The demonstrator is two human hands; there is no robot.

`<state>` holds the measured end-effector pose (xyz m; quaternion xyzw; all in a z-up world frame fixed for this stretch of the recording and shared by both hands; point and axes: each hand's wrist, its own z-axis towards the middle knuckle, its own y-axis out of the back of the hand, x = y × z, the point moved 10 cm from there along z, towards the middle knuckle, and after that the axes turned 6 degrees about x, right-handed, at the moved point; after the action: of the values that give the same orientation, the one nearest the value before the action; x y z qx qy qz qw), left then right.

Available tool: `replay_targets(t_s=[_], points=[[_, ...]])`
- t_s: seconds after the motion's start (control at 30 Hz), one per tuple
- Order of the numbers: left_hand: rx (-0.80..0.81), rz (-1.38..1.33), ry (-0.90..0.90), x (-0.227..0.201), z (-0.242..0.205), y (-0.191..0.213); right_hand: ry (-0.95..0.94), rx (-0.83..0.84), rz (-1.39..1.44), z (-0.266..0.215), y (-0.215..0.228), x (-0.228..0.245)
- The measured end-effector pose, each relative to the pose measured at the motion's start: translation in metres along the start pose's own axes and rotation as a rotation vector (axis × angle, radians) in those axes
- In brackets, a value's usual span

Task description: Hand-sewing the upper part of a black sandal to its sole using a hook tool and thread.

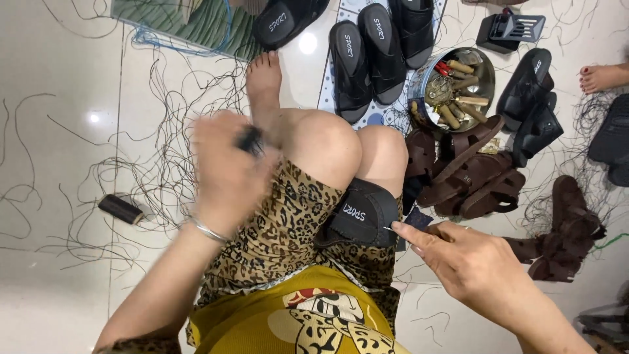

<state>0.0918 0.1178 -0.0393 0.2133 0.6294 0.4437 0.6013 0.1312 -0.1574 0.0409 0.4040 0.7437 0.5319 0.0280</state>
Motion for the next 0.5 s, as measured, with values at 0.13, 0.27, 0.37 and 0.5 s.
replay_targets(t_s=[0.13, 0.27, 0.37, 0.5], points=[[0.209, -0.389, -0.362, -0.107, -0.015, -0.031, -0.057, 0.089, -0.162, 0.001, -0.001, 0.001], [0.339, -0.433, -0.530, -0.141, -0.036, -0.058, -0.115, 0.299, -0.475, 0.001, -0.015, 0.002], [0.339, -0.478, -0.528, -0.139, -0.033, -0.055, -0.176, 0.240, -0.405, 0.014, -0.019, -0.005], [0.324, -0.492, -0.501, -0.135, -0.033, -0.049, -0.166, 0.223, -0.254, 0.029, -0.028, -0.003]])
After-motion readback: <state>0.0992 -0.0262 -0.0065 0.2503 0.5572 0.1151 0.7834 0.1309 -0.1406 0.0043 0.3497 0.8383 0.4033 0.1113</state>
